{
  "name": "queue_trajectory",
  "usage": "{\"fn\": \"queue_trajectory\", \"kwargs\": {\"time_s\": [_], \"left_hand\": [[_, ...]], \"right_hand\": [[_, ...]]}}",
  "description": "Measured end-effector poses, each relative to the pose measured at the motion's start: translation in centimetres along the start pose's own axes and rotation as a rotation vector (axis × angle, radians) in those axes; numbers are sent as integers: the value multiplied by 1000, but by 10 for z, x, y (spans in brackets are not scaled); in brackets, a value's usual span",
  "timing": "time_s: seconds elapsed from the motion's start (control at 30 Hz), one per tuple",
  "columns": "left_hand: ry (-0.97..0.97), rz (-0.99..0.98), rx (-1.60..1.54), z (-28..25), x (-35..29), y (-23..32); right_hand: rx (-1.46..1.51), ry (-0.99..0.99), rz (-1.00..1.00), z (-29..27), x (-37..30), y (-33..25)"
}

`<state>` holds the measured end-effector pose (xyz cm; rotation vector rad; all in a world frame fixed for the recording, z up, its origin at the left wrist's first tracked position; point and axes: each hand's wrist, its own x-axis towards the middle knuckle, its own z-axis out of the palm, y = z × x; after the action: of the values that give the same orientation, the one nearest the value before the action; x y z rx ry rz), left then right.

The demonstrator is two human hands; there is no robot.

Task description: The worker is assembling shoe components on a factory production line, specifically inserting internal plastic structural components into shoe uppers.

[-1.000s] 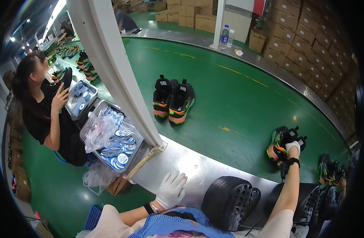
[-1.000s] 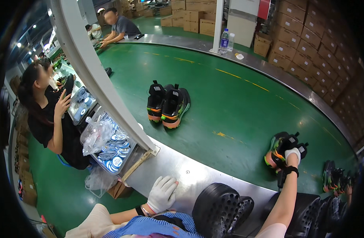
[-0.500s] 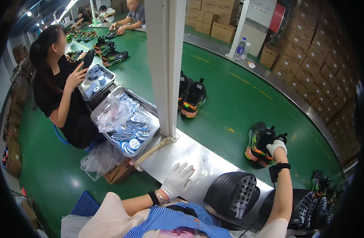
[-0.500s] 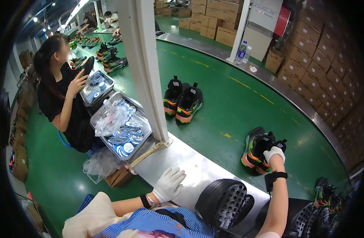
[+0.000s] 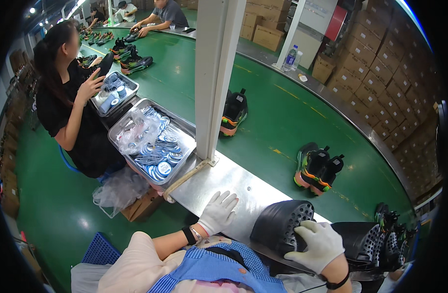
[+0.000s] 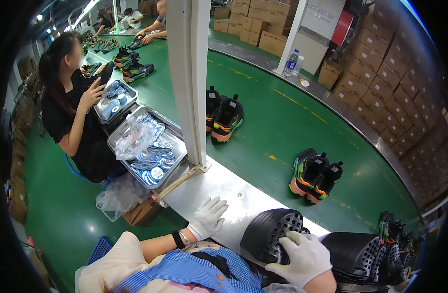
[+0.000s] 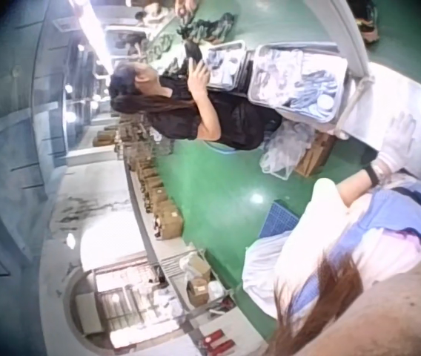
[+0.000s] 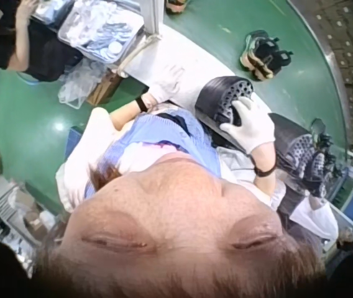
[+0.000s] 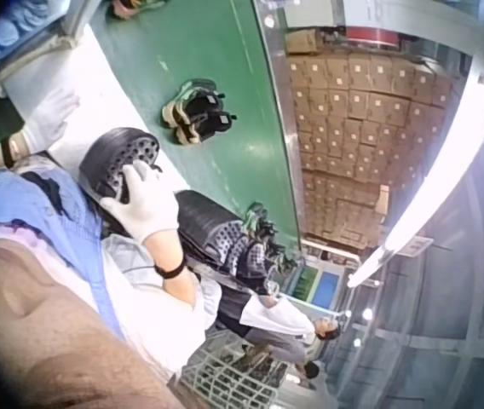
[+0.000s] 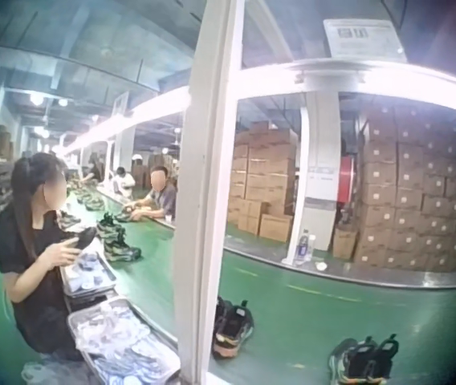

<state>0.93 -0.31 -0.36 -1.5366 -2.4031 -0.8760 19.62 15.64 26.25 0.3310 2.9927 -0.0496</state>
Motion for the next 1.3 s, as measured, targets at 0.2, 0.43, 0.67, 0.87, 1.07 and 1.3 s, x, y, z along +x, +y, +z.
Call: {"fn": "queue_trajectory", "kwargs": {"time_s": [0.2,0.43,0.67,0.87,1.07,1.3], "left_hand": [[-5,6,1,1,-3,-2],[-45,53,12,-5,6,-2],[-131,-2,-200,-25,39,6],[-176,-34,-735,-64,108,33],[-635,-112,-2074,-99,187,90],[-396,-247,-2270,-122,210,97]], "right_hand": [[48,121,118,29,-17,3],[91,88,138,28,-27,4],[205,177,107,28,-32,17],[354,484,31,-8,-48,21],[366,558,-220,-33,2,22],[691,532,96,-21,33,34]]}}
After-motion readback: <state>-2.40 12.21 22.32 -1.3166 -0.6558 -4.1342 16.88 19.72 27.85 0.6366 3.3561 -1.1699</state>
